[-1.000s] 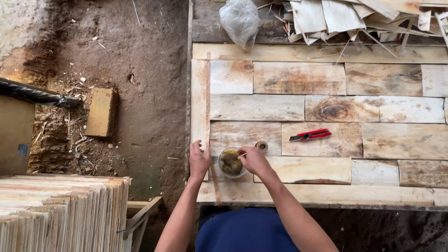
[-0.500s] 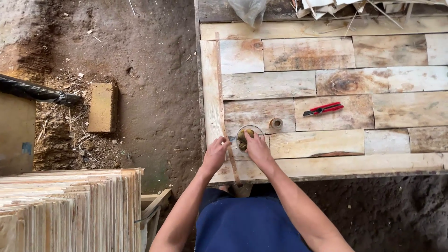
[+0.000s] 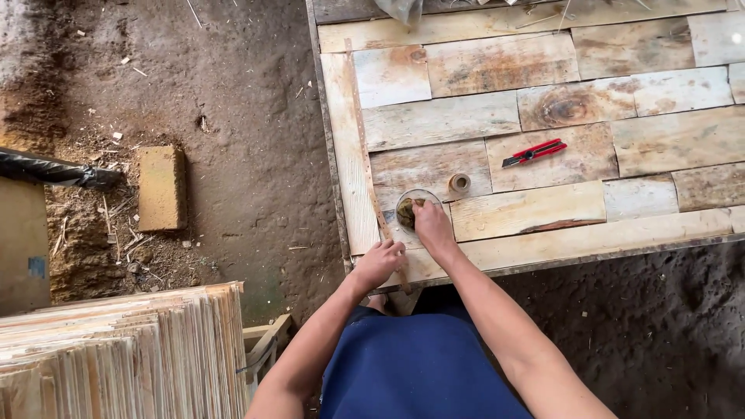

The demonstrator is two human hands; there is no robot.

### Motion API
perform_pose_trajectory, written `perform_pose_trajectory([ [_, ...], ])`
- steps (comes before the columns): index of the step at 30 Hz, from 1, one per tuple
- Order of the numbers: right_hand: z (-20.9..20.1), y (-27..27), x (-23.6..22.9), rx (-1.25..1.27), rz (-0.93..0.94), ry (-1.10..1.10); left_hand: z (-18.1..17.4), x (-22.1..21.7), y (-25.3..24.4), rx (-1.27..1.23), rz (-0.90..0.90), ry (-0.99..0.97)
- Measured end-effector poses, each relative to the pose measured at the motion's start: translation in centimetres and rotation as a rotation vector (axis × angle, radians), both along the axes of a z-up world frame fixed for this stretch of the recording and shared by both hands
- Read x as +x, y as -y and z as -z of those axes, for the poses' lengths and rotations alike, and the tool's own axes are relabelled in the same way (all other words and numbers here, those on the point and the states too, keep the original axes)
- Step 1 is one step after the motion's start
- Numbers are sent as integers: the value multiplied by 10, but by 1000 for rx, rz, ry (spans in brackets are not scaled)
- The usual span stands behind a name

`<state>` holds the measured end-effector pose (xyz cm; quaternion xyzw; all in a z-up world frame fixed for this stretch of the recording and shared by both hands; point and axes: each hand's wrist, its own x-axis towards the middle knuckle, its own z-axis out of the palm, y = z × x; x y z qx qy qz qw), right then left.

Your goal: The person repeatedly scoops a brown paste from a small container and rubs it onto the surface of a wooden plank using a small stick. The person works along the length of the plank, applying the substance in sections.

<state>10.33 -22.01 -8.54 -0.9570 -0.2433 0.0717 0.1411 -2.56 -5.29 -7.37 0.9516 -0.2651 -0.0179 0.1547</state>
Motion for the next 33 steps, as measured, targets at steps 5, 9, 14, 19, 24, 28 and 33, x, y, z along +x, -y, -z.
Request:
perform_pose_trajectory([
  [5, 7, -1, 4, -65, -31, -26, 27, 2, -1, -38, 22, -29],
  [9, -12, -15, 4, -171, 32, -170, 29, 4, -1, -25, 40, -5],
  [14, -24, -23, 7, -225, 131, -370, 16, 2, -1, -51, 41, -42],
  [19, -68, -35, 3, -187, 185, -400, 22, -3, -5, -89, 47, -94],
  [24, -58, -26, 24, -244, 109, -393, -21, -9, -19, -158, 32, -169],
  [28, -67, -17, 29, -222, 134, -363, -23, -16, -25, -162, 13, -183],
  [33, -204, -50, 26, -54, 230, -414, -7, -18, -24, -184, -6, -213],
])
